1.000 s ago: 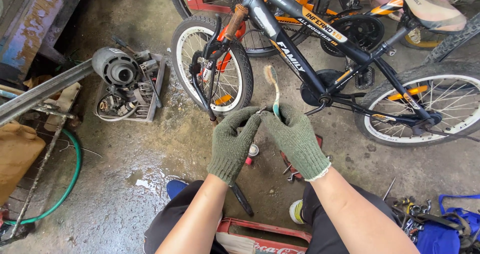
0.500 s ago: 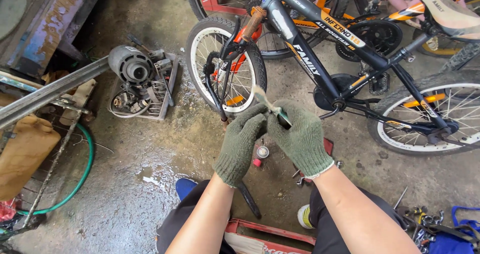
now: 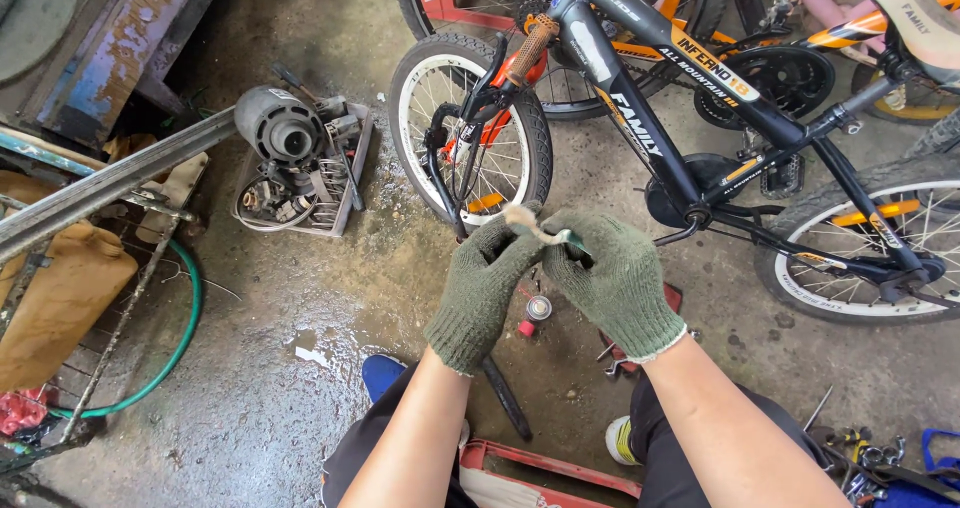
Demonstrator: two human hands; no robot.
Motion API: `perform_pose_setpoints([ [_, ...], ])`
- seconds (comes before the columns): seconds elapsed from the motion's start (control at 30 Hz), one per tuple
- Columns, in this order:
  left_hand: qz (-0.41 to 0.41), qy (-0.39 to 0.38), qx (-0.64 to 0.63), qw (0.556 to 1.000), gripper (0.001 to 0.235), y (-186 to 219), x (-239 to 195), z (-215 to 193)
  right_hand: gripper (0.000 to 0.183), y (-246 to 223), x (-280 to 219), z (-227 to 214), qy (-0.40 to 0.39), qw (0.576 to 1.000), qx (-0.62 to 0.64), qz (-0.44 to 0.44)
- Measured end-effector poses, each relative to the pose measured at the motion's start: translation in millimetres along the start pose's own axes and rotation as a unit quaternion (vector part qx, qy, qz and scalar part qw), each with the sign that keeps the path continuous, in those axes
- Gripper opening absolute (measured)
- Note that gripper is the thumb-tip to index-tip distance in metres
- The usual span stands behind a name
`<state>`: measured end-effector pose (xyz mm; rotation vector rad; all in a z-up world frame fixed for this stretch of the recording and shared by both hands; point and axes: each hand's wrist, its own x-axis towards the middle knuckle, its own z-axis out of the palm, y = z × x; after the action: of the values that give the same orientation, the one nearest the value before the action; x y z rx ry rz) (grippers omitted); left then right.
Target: The person removes the handlebar from a bicycle and places it on the floor. They then spray lubricant onto a small metal part and use a toothbrush to scrub it thoroughly.
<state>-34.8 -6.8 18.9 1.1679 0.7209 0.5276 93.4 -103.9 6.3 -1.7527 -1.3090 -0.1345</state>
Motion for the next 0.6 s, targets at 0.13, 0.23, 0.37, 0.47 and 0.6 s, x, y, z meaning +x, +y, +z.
perform_pose_setpoints([
  [0.13,-0.002,-0.011,0.002,1.000,0.032,1.4,2.7,1.7,0.038,-8.4,4.9,-9.3,-0.032,0.999,0.019,0.019],
  [0.23,0.007,-0.019,0.054,0.998,0.031,-5.8,5.7,0.2,0.022,8.0,-2.9,-5.0,-0.023,0.999,0.021,0.026],
  [0.37,-0.001,-0.012,0.134,0.991,0.033,-25.8,12.4,-8.5,0.011,9.3,-1.3,-12.8,-0.003,1.000,-0.009,-0.007],
  [0.47,0.036,-0.006,0.164,0.986,0.030,-17.4,8.1,-2.3,0.012,17.1,-0.1,-19.2,0.010,0.997,-0.060,-0.055],
  [0.6,0.078,0.020,0.220,0.972,0.023,-25.7,9.2,-0.8,0.014,28.3,-1.4,-22.5,0.011,0.970,-0.187,-0.154],
])
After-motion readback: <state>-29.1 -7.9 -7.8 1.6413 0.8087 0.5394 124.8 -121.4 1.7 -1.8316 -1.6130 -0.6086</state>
